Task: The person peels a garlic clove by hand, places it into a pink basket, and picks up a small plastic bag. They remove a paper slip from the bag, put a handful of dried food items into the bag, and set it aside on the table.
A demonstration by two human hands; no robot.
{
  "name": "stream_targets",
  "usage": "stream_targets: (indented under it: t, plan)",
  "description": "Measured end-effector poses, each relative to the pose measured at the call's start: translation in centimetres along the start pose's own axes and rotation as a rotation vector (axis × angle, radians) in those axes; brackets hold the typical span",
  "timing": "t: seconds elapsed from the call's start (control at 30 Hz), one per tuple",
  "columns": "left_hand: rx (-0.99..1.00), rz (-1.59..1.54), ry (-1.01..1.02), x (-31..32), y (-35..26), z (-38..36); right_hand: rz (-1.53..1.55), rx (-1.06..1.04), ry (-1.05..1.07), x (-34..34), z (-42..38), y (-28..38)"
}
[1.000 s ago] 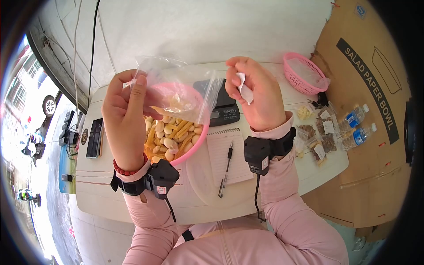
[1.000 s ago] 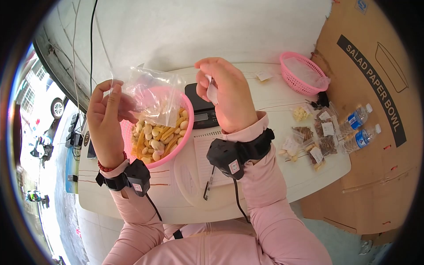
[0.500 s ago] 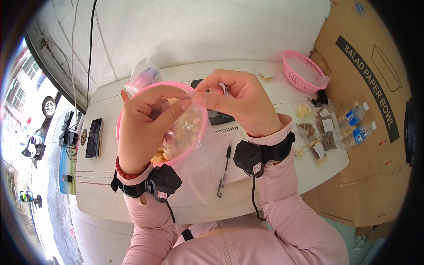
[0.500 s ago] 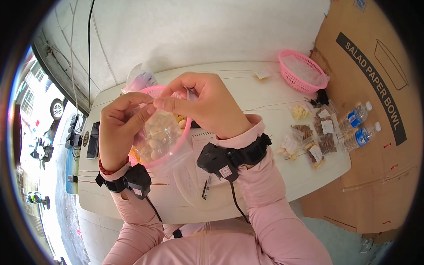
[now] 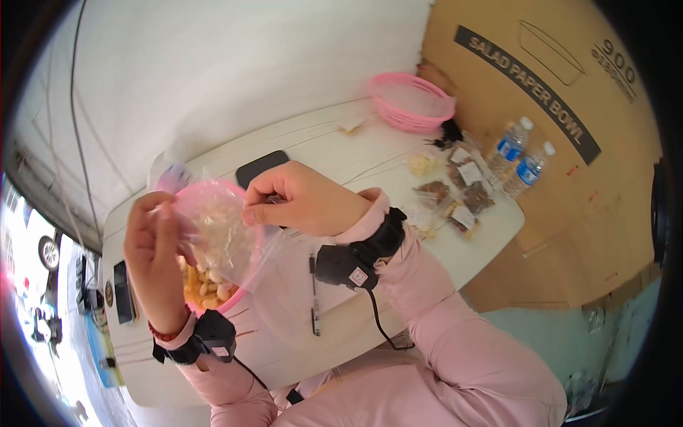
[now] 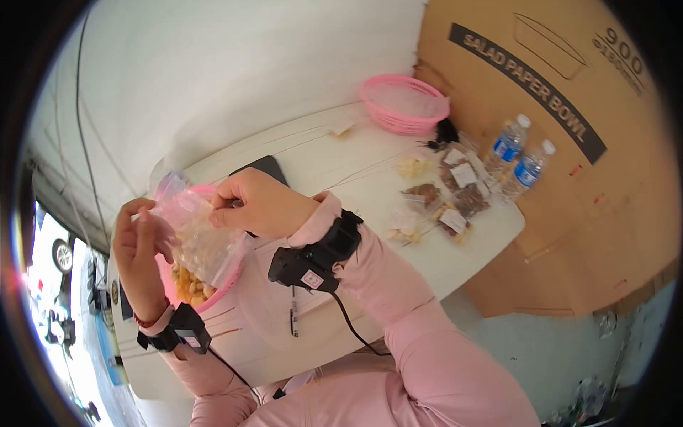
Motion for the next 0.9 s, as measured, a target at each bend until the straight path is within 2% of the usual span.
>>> stream_targets:
  t: [0.07,0.13,0.2,0.3,0.37,0.4,0.47,0.5,0.6,0.67,0.73,0.77,0.83,0.9]
  plan:
    - [0.042,-0.005,-0.030,-0.4,0.4,0.6,-0.109,0.116,-0.099,-3.3,-0.6,-0.9]
    - [0.221,0.122,-0.163,-1.4,-0.4,0.8,-0.012,0.198,-0.386,-13.3,-2.6,-5.3]
    - [0.167,0.107,-0.153,-1.8,-0.1,0.9,-0.062,0.239,-0.569,-22.7,-5.2,-8.9]
    - [0.165,0.150,-0.158,-1.7,-0.4,0.9,-0.092,0.572,-0.769,-35.4,-11.2,-13.8]
    - [0.168,0.145,-0.150,-1.5,-0.4,0.9,-0.086,0.610,-0.988,-39.5,-14.6,-13.6]
    - [0.173,0.148,-0.140,-1.3,-0.4,0.9,-0.089,0.611,-0.988,-40.9,-15.4,-13.6]
    - [0.162,0.151,-0.130,-1.0,-0.1,1.0,-0.443,0.766,-0.785,-43.6,-16.4,-14.0]
    - [0.152,0.156,-0.120,-0.9,0.1,1.1,-0.126,0.673,-0.995,-43.9,-17.0,-15.3]
    - [0.155,0.203,-0.126,-1.2,0.2,1.2,-0.118,0.668,-1.056,-43.2,-18.0,-14.4]
    - [0.160,0.230,-0.144,-1.5,0.0,1.1,-0.181,0.697,-0.975,-43.1,-17.7,-13.9]
    - [0.154,0.259,-0.151,-1.7,0.0,0.9,-0.646,0.827,-0.874,-44.6,-18.8,-12.7]
    - [0.172,0.264,-0.156,-1.7,-0.2,0.8,-0.645,0.841,-0.876,-44.8,-19.2,-12.6]
    - [0.188,0.263,-0.146,-1.6,-0.3,0.8,-1.193,0.865,-0.185,-43.7,-16.5,-12.5]
    - [0.184,0.273,-0.131,-1.5,-0.1,0.7,-1.114,0.889,-0.110,-41.3,-17.3,-12.8]
Point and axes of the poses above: each hand's wrist, its own z-axis towards the middle knuckle, its own x-axis out of the palm, y = z × x, the point moved 10 cm from there along z, towards the middle knuckle, and after that the axes turned 11 degrees about -x, right-handed, at the moved point
